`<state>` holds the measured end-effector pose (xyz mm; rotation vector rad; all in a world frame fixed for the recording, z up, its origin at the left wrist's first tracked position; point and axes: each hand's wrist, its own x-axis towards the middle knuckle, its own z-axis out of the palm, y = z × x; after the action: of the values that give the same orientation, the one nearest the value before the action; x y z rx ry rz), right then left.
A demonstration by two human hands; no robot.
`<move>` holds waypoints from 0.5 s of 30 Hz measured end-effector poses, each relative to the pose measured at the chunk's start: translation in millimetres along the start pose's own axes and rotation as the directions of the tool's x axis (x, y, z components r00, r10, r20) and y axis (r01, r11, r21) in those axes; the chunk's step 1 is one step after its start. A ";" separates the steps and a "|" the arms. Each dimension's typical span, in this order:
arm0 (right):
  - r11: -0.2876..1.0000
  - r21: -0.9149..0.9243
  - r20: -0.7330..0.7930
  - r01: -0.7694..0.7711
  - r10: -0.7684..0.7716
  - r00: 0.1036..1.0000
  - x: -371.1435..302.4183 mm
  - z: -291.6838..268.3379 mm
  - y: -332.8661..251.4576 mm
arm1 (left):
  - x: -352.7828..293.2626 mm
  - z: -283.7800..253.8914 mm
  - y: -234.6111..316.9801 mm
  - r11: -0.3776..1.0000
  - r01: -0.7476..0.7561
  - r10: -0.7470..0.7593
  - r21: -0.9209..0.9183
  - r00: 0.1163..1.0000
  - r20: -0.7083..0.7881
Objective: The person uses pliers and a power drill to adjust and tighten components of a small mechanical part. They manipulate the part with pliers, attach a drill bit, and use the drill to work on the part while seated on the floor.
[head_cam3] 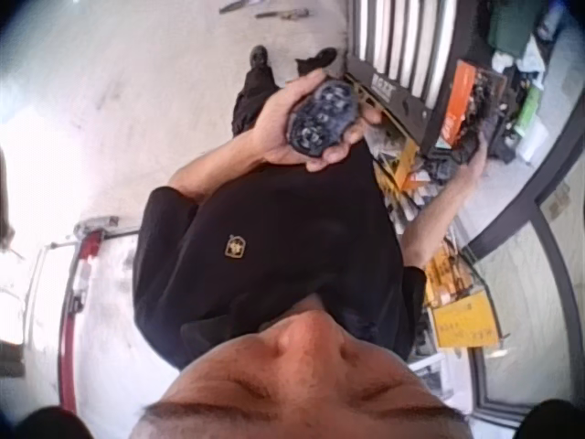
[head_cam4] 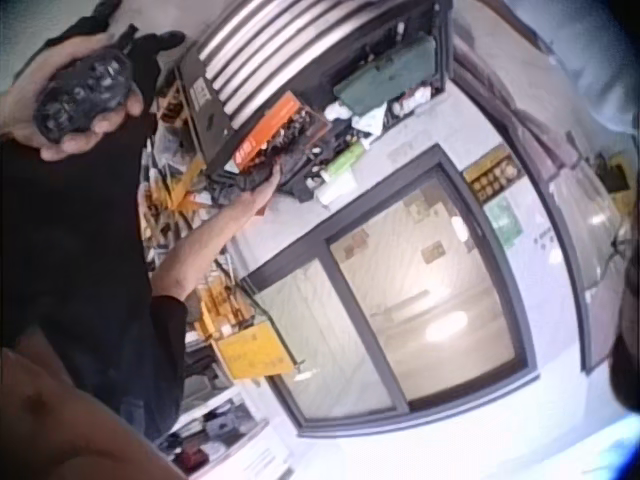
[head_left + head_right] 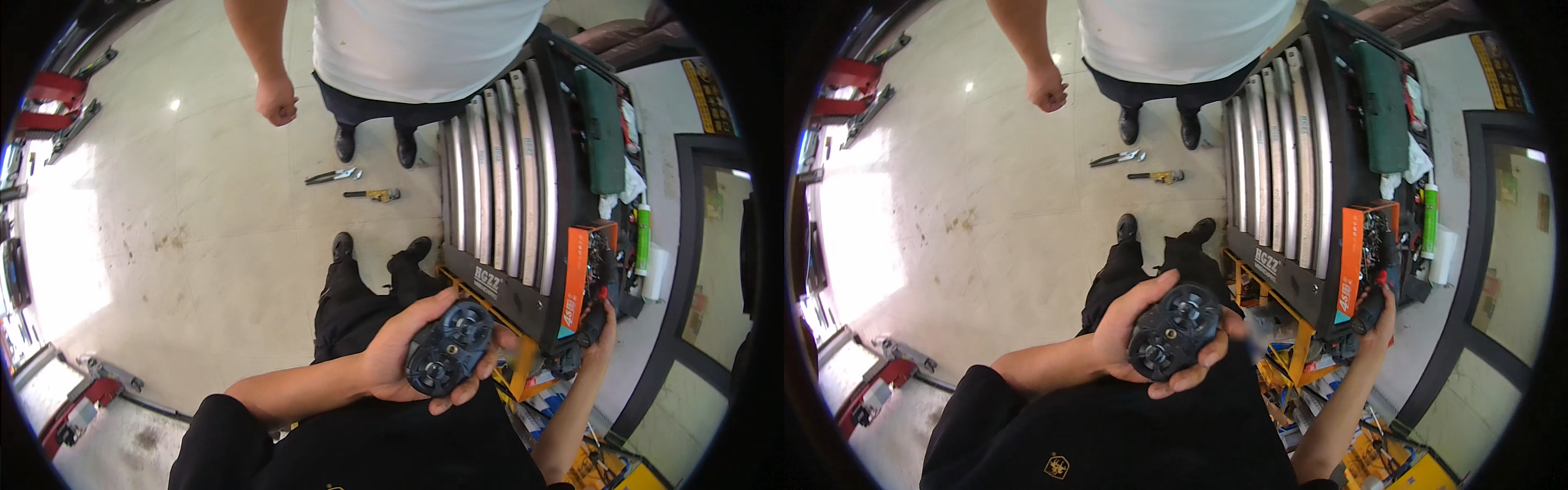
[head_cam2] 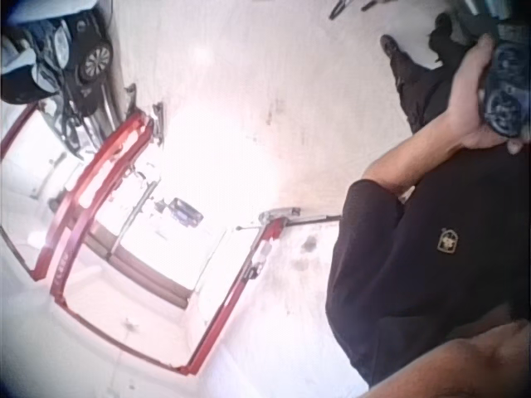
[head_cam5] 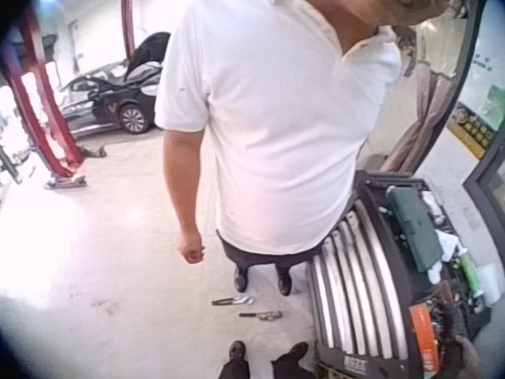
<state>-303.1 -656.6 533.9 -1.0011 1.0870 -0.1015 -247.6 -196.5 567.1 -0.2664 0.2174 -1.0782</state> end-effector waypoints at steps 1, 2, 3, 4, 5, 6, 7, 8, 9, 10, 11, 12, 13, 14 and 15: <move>0.996 -0.081 -0.033 -0.030 0.028 0.999 -3.0 3.2 -0.5 | -8.9 -0.2 3.0 1.000 -0.005 0.005 0.011 0.999 -0.039; 0.983 -0.181 -0.016 0.016 -0.019 1.000 -5.2 9.9 -0.2 | -17.2 -5.1 5.1 0.996 -0.057 0.061 0.062 0.996 -0.064; 0.959 -0.274 -0.007 0.068 -0.073 0.997 -6.9 12.3 0.5 | -24.5 -6.6 8.9 0.984 -0.075 0.101 0.162 0.982 -0.158; 0.894 -0.432 -0.080 0.122 -0.172 0.982 -6.0 11.8 -0.3 | -30.7 -8.9 12.5 0.965 -0.102 0.158 0.242 0.961 -0.227; 0.805 -0.576 -0.141 0.142 -0.269 0.953 -4.2 11.0 0.0 | -37.9 -7.9 14.6 0.968 -0.138 0.195 0.209 0.939 -0.284; 0.725 -0.664 -0.162 0.183 -0.378 0.912 -6.5 14.7 0.9 | -44.5 -8.7 17.0 0.953 -0.174 0.250 0.247 0.912 -0.324; 0.636 -0.745 -0.175 0.201 -0.478 0.861 -8.1 11.1 1.5 | -49.3 -8.1 21.7 0.943 -0.184 0.285 0.276 0.878 -0.385; 0.539 -0.815 -0.149 0.211 -0.548 0.823 -0.5 -12.2 2.2 | -51.8 -9.0 24.5 0.935 -0.208 0.319 0.288 0.849 -0.421; 0.526 -0.813 -0.110 0.251 -0.561 0.820 -5.6 -5.3 8.3 | -58.6 -9.0 25.9 0.917 -0.253 0.377 0.308 0.802 -0.463; 0.374 -0.897 -0.102 0.237 -0.695 0.712 0.2 -6.8 16.7 | -62.8 -8.0 27.1 0.902 -0.276 0.415 0.331 0.763 -0.495; 0.228 -0.958 -0.086 0.175 -0.809 0.582 3.5 -14.5 26.2 | -63.2 -8.2 28.6 0.891 -0.283 0.440 0.355 0.729 -0.525; 0.224 -0.961 -0.089 0.164 -0.807 0.584 -0.1 -2.5 32.9 | -64.4 -6.7 32.1 0.871 -0.284 0.478 0.402 0.684 -0.551; 0.220 -0.964 -0.093 0.151 -0.807 0.584 -3.9 9.9 35.9 | -71.4 -10.5 35.8 0.844 -0.289 0.522 0.452 0.635 -0.569; 0.230 -0.967 -0.122 0.109 -0.796 0.592 -10.2 16.3 33.2 | -71.1 -13.3 36.9 0.842 -0.273 0.523 0.465 0.627 -0.578; 0.236 -0.966 -0.126 0.107 -0.790 0.600 -12.6 20.8 32.0 | -72.5 -14.2 38.3 0.836 -0.268 0.532 0.479 0.610 -0.587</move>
<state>-305.6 -618.5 521.5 -2.5249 1.3898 -0.4273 -253.0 -116.5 544.8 0.5342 0.7391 -0.6835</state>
